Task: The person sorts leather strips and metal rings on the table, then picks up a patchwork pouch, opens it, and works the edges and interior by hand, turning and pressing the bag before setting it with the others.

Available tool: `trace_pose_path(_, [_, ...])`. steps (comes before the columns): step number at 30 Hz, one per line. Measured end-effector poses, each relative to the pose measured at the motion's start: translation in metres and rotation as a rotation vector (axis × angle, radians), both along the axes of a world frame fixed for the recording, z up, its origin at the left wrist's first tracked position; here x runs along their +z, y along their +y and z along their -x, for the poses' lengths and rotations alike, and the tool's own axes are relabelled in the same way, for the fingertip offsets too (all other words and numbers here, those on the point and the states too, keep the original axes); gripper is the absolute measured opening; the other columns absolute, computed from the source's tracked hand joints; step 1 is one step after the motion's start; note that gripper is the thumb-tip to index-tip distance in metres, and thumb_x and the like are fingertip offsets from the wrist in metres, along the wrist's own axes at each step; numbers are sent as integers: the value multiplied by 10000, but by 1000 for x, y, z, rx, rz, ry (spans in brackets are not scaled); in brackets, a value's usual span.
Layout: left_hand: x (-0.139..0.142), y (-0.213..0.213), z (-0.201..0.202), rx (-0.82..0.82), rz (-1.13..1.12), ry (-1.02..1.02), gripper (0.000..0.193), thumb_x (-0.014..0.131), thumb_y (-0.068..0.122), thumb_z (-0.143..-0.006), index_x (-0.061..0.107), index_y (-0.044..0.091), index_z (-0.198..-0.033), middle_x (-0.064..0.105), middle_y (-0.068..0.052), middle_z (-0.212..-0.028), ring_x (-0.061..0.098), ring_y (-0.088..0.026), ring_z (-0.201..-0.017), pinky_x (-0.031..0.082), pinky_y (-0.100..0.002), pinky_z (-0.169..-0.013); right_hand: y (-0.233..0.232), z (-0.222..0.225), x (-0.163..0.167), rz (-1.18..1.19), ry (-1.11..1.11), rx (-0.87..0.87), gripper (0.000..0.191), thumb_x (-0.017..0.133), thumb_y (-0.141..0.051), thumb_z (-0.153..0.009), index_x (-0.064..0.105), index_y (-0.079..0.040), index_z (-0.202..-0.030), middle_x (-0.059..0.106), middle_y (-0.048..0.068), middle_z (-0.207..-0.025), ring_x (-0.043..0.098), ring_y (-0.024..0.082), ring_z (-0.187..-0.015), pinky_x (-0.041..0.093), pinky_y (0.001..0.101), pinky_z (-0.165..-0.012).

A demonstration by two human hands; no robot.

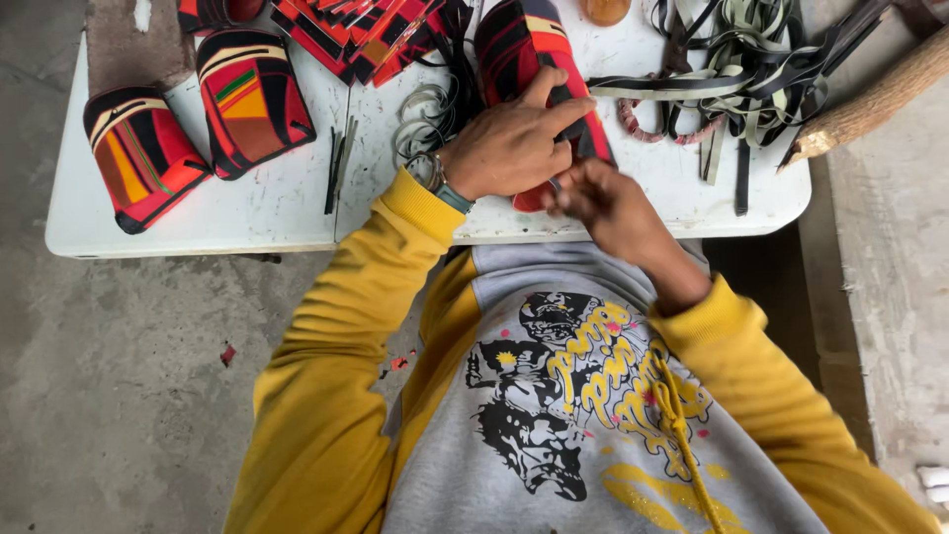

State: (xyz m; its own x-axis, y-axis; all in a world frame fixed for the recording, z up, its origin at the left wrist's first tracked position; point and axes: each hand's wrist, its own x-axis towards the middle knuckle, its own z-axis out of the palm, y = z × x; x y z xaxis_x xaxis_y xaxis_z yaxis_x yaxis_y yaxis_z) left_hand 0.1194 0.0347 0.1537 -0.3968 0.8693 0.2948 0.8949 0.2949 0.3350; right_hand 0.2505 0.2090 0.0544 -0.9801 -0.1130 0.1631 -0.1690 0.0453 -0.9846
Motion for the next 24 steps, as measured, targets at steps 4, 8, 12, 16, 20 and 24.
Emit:
trace_pose_path(4, [4,-6,11,13,32,-69,505,655,236,-878,647,112,-1367,497,-281,-1422,676,-440,-1040,544,-482,-935,-13,47,-20,-404,-16,-300,170,607,-9,-1007,668,29,-1162,734,130,-1041,655,166,-906,536,340,-788])
trace_pose_path(8, [4,-12,12,-2,30,-128,518,706,294,-878,642,113,-1358,490,-252,-1449,660,-426,-1094,533,-464,-958,-11,38,-22,-368,-119,-272,200,583,-51,-1001,693,-18,-1165,763,114,-1022,712,190,-915,559,343,-830])
trace_pose_path(12, [0,-15,14,-6,-58,-107,527,727,311,-902,649,130,-1391,483,-233,-1462,617,-404,-1221,513,-436,-1025,-16,8,4,-103,79,52,380,639,-36,-884,621,-40,-1264,603,141,-1179,628,243,-1097,531,350,-963])
trace_pose_path(16, [-9,-20,21,-58,-61,-146,557,738,319,-929,640,124,-1442,469,-222,-1465,582,-396,-1265,486,-428,-1050,-34,-14,31,-553,296,139,417,762,-56,-784,637,-66,-1182,612,144,-1113,664,316,-1037,554,389,-887])
trace_pose_path(20, [-22,-23,24,-110,-72,-171,565,788,374,-949,641,75,-1406,467,-200,-1480,579,-362,-1301,486,-402,-1089,-58,-5,42,-737,432,112,576,764,-58,-790,587,-56,-1339,614,213,-1069,641,398,-988,541,445,-851])
trace_pose_path(24, [-25,-37,26,-179,-164,-159,531,802,341,-1007,640,36,-1410,509,-187,-1472,580,-346,-1337,488,-399,-1127,-78,15,41,-830,150,83,731,777,-106,-805,445,17,-1444,704,207,-923,686,414,-844,547,484,-756])
